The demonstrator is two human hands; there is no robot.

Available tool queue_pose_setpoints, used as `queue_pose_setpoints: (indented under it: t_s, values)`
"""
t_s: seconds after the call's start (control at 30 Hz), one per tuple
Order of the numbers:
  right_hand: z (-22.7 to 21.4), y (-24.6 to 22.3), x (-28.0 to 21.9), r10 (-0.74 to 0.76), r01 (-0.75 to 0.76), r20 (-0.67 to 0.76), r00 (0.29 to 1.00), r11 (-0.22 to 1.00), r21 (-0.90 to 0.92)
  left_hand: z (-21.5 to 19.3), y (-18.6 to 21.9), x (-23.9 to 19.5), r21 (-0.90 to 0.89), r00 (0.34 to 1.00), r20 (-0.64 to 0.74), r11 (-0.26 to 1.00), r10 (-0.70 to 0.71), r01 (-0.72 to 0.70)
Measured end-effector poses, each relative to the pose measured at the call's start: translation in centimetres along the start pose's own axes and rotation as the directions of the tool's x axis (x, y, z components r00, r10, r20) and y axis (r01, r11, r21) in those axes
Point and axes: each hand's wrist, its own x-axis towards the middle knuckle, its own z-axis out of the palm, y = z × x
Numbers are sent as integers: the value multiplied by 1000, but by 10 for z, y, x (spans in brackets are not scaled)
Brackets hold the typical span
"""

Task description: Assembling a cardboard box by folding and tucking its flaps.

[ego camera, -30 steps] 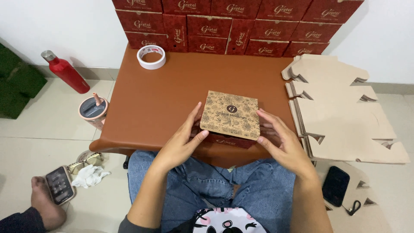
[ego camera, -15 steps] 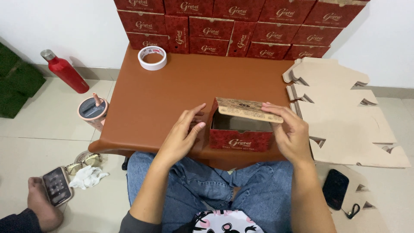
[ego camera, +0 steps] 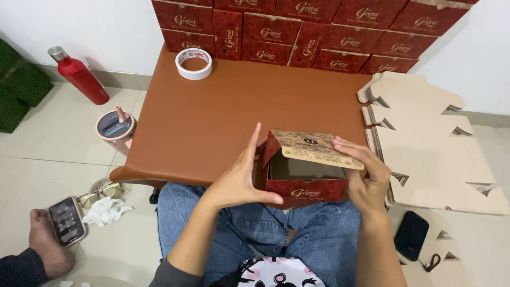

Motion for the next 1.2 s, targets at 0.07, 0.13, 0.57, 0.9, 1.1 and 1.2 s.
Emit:
queue_pose_setpoints:
  t_s: [0.07, 0.13, 0.57, 0.9, 1.1, 1.2]
  values:
    - [1, -2, -1, 3, -3, 1, 1000, 1000, -3, 6, -8, 7, 28, 1000, 0, 1000, 13, -13]
    - [0, -2, 3, 1, -1, 1, 1000, 1000, -8, 10, -12, 12, 56, 1000, -3, 998, 30, -30]
    - [-19, -18, 62, 310, -323, 105, 945, 936, 139, -7, -8, 9, 38, 994, -99, 998, 49, -46]
    - [-28, 9, 25, 562, -592, 212, 799, 797, 117, -16, 23, 20, -64, 951, -288, 993, -112, 98]
    - [-29, 12, 32, 549, -572, 211, 809, 817, 68, -5, 29, 15, -22, 959, -210, 982, -190, 190]
    - [-25, 14, 30, 531, -553, 198, 824, 830, 76, -5, 35, 15, -87, 962, -192, 979, -196, 182]
